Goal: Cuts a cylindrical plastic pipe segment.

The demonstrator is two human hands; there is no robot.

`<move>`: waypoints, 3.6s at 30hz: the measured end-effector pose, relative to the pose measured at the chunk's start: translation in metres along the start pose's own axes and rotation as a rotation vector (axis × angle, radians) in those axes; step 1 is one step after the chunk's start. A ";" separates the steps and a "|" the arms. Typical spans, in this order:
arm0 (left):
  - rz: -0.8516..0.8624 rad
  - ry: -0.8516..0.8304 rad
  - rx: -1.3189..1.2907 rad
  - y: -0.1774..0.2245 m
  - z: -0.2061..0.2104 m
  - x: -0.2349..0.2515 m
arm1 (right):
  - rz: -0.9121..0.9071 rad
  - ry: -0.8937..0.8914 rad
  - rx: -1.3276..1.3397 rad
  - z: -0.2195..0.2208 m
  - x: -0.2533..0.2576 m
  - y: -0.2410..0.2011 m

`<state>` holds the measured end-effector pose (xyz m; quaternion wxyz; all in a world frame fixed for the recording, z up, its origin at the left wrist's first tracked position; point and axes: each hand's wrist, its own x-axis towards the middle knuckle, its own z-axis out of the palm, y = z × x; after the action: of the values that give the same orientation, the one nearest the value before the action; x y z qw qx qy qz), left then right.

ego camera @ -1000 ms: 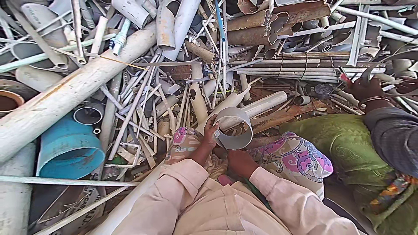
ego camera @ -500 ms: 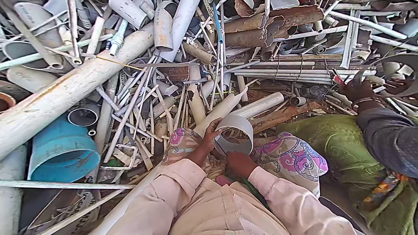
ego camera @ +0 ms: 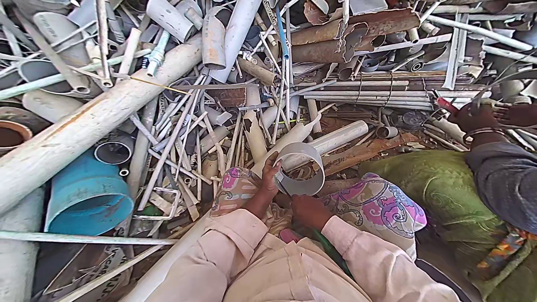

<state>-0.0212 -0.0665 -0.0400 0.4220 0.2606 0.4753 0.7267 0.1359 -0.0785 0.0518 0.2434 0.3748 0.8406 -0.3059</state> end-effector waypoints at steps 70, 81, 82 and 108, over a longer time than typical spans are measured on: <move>-0.042 -0.181 0.043 0.007 -0.002 0.000 | -0.056 -0.024 0.076 0.003 0.007 0.009; -0.051 0.018 0.026 -0.001 0.001 0.000 | -0.017 0.017 0.093 0.009 0.012 0.002; -0.064 0.046 0.018 0.000 0.002 0.000 | -0.013 0.019 0.082 0.009 0.011 0.002; 0.005 -0.070 0.021 -0.001 -0.002 0.000 | -0.017 -0.006 0.064 0.010 0.008 0.005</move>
<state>-0.0223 -0.0670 -0.0411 0.4338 0.2914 0.4670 0.7133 0.1367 -0.0790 0.0380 0.2313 0.3743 0.8329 -0.3357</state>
